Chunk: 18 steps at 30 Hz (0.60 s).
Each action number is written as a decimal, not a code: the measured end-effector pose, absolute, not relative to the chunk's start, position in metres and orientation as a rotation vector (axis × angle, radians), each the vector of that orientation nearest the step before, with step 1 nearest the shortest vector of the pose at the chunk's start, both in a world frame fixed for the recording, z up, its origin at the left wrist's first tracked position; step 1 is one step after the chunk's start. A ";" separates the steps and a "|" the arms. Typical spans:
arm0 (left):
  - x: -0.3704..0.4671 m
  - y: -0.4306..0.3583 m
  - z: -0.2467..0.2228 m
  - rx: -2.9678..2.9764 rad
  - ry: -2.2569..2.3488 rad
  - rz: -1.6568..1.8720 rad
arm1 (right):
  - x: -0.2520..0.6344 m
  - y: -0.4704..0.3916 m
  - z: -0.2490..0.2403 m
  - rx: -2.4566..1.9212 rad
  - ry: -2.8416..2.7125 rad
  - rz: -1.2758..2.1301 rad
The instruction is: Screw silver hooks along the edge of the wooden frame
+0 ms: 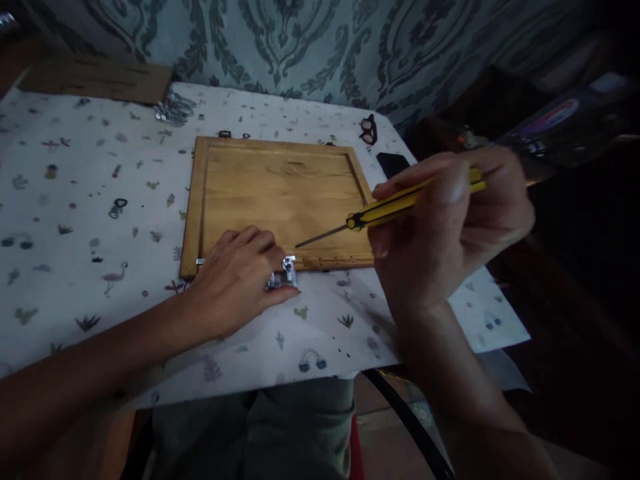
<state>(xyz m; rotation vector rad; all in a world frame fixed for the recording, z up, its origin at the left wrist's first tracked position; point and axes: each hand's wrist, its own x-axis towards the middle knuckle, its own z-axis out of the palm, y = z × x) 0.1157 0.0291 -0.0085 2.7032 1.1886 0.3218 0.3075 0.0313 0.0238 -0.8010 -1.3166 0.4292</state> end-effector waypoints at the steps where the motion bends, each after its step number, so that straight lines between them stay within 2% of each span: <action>1: 0.115 0.030 -0.009 2.699 1.188 0.321 | 0.309 0.033 0.025 -0.781 -1.292 0.429; 9: 0.112 0.030 -0.007 2.633 1.210 0.291 | 0.349 0.014 0.022 -0.906 -1.337 0.438; 15: 0.111 0.038 0.001 2.567 1.211 0.222 | 0.381 -0.017 0.012 -0.986 -1.140 0.409; 18: 0.101 0.031 0.022 2.602 1.199 0.407 | 0.394 -0.028 0.001 -0.997 -1.065 0.325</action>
